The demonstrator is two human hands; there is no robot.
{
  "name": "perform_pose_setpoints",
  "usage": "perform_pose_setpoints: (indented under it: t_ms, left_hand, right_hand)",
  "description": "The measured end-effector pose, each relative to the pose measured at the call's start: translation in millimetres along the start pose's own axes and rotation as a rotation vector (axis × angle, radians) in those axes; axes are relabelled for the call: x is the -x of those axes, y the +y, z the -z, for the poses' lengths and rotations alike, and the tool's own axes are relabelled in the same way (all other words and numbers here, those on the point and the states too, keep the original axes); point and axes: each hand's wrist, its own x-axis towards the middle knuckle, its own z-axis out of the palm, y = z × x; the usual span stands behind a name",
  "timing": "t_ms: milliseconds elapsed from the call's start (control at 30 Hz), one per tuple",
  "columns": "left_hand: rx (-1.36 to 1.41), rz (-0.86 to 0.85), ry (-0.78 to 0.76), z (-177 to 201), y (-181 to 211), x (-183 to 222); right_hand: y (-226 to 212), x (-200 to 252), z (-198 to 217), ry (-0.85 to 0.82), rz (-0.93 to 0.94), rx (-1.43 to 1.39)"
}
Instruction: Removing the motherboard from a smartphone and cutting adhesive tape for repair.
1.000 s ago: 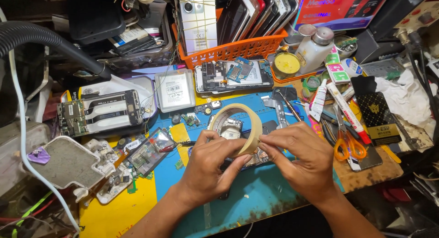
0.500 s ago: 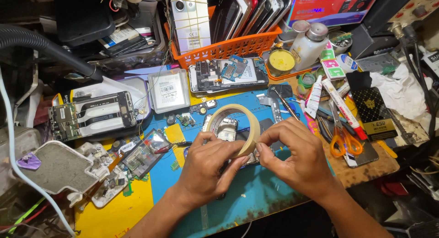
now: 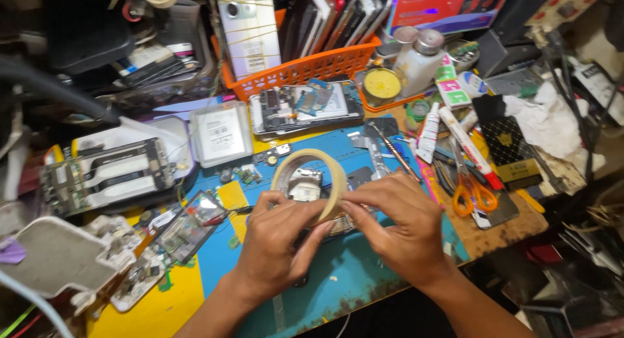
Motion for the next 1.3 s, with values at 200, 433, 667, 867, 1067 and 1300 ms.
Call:
perform_pose_setpoints:
  t_ms: [200,433,667,867,1067,1300]
  left_hand:
    - [0.016,0.013,-0.005,-3.5,-1.8,-0.3]
    - [0.031,0.141,0.011,-4.5,2.2,3.1]
    - [0.010,0.277,0.011,-5.1,0.1,10.6]
    - [0.126,0.493,-0.022,1.7,11.6,1.2]
    - [0.225,0.384,-0.055,8.2,19.6,-7.2]
    - [0.565,0.760,-0.033,15.8,26.9,-24.2]
  right_hand:
    - [-0.3,-6.2,1.6,-0.001,0.112,0.099]
    - [-6.6,-9.0,1.2,0.027,0.220,0.222]
    - [-14.5,-12.6,3.0,0.056,0.236,0.251]
    - [-20.5,-12.8,10.1,0.057,0.252,0.254]
    - [-12.8,5.2,34.3,-0.042,0.163,0.210]
    - [60.3,37.0,112.5,-0.329,-0.443,0.671]
